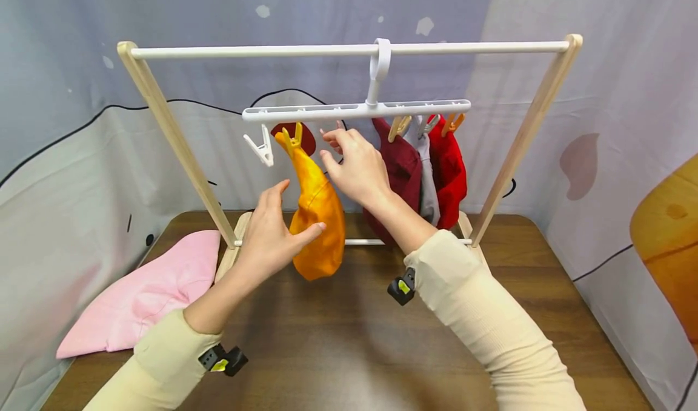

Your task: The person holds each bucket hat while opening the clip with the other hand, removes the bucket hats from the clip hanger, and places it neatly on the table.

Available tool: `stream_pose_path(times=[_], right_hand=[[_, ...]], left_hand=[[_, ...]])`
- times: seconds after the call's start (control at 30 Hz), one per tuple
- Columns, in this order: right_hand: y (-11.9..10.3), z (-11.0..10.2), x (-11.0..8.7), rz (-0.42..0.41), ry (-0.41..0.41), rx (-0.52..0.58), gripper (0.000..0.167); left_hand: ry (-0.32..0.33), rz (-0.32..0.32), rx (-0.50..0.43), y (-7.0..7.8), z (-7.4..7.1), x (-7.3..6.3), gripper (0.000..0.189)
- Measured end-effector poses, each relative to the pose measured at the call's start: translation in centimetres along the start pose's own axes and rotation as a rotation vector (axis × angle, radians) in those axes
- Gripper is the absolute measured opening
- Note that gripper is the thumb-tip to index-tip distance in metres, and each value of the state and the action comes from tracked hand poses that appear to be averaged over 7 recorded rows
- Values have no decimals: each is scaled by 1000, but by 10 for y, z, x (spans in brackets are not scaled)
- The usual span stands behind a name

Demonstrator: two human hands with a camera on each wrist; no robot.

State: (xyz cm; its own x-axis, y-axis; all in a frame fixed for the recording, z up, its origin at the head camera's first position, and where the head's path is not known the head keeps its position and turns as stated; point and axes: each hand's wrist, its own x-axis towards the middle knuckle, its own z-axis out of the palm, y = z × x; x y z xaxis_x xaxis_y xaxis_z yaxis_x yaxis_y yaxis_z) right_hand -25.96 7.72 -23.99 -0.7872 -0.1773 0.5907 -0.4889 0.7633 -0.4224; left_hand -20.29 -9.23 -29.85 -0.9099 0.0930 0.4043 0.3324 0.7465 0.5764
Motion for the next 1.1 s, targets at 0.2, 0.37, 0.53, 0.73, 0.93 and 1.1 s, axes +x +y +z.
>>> stream_pose_path(times=[0.2,0.37,0.53,0.73,0.93,1.1], right_hand=[[-1,4,0,0,-9,-5,29],[-3,5,1,2,-10,-8,30],[-3,6,0,12,-27,-12,31],[-3,6,-1,10,-26,-18,30],[-4,6,0,0,-15,-9,29],[-5,6,-1,-5,-12,-9,28]], left_hand=[[0,-39,12,9,10,6,94],[22,-48,22,14,17,9,96],[84,-54,3,16,24,14,99],[90,-69,-12,18,29,19,94],[120,-71,21,16,28,19,77],[115,-39,39,13,25,18,64]])
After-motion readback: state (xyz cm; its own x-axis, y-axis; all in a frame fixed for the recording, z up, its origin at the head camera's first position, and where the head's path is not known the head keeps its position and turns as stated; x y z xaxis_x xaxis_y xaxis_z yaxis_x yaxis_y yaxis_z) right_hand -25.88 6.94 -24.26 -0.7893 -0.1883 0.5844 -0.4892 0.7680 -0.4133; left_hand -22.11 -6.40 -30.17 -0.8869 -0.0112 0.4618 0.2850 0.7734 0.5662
